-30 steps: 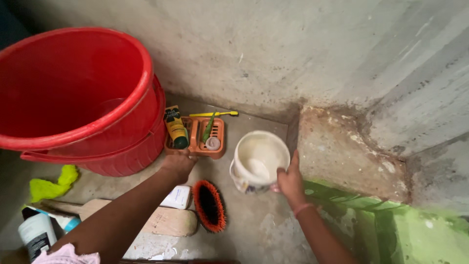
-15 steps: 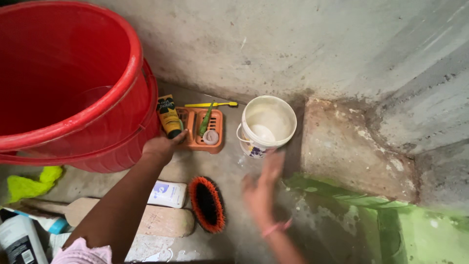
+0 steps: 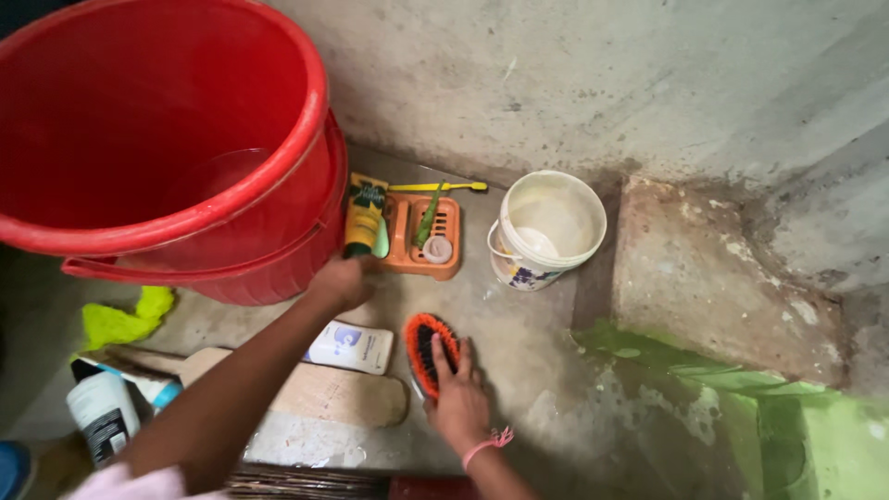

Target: The person arranges toiletry tubes, bottles and brushes on the floor of a washing area, scoops water from a red bucket using a small white bucket, and scrubs a concrete ledge and wall corner with a long-bristle brush. They then place toiletries and a sponge into a plastic caddy and wipe the items.

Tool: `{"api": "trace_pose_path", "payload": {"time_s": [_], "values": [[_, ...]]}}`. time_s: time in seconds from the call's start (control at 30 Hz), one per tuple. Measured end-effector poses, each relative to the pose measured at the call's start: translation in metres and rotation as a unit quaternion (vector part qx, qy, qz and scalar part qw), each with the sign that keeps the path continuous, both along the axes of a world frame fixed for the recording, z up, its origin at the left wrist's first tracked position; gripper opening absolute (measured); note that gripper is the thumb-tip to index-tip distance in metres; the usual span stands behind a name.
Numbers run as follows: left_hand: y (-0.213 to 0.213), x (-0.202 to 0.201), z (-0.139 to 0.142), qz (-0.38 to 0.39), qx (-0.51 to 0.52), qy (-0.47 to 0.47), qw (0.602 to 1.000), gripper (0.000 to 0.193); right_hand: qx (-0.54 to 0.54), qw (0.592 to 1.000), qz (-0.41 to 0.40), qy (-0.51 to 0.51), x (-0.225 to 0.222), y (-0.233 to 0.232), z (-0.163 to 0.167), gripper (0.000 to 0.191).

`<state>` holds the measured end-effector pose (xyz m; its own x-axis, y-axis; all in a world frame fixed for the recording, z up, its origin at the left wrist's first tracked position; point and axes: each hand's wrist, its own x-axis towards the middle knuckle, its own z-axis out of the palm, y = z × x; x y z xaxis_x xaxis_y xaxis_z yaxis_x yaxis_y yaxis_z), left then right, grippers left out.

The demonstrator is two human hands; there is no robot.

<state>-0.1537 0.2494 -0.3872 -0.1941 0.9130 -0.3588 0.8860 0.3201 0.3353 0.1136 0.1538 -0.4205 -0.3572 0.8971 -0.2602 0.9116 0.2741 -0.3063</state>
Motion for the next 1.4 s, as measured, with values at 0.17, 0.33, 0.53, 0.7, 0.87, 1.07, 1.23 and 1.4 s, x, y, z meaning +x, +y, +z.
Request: {"api": "trace_pose_path", "payload": {"time_s": [0.17,0.33,0.53,0.7,0.87,1.07,1.23,1.4], "values": [[-0.12,-0.029,0.048,-0.104,0.007,0.075,0.992,0.066,0.021,1.0,-0.019,-0.002,0.014,0.021,-0.021,0.105],[-0.241,-0.077,0.08,-0.199,-0.054,0.053,0.977,0.079,0.033,0.997,-0.03,-0.057,0.042,0.044,-0.026,0.101],[-0.279,-0.13,0.042,-0.259,-0.183,0.187,0.93,0.081,0.019,0.992,-0.069,-0.102,0.085,0.06,-0.029,0.098],[-0.239,-0.128,0.018,-0.244,-0.093,0.158,0.952,0.08,0.032,0.99,-0.07,-0.117,0.14,0.058,-0.03,0.096],[-0.181,-0.031,0.013,-0.305,0.074,0.042,0.949,0.098,0.121,0.98,-0.092,-0.126,0.164,0.036,-0.027,0.088],[-0.121,0.065,0.028,-0.418,-0.076,0.2,0.883,0.134,0.134,0.978,-0.097,-0.127,0.139,0.023,0.01,0.091],[-0.11,0.063,0.029,-0.381,-0.138,0.205,0.891,0.128,0.213,0.973,0.071,0.052,0.065,0.019,0.042,0.085],[-0.14,0.027,0.014,-0.296,-0.118,0.148,0.936,0.101,0.157,0.973,0.139,0.101,-0.016,0.076,0.052,0.076]]}}
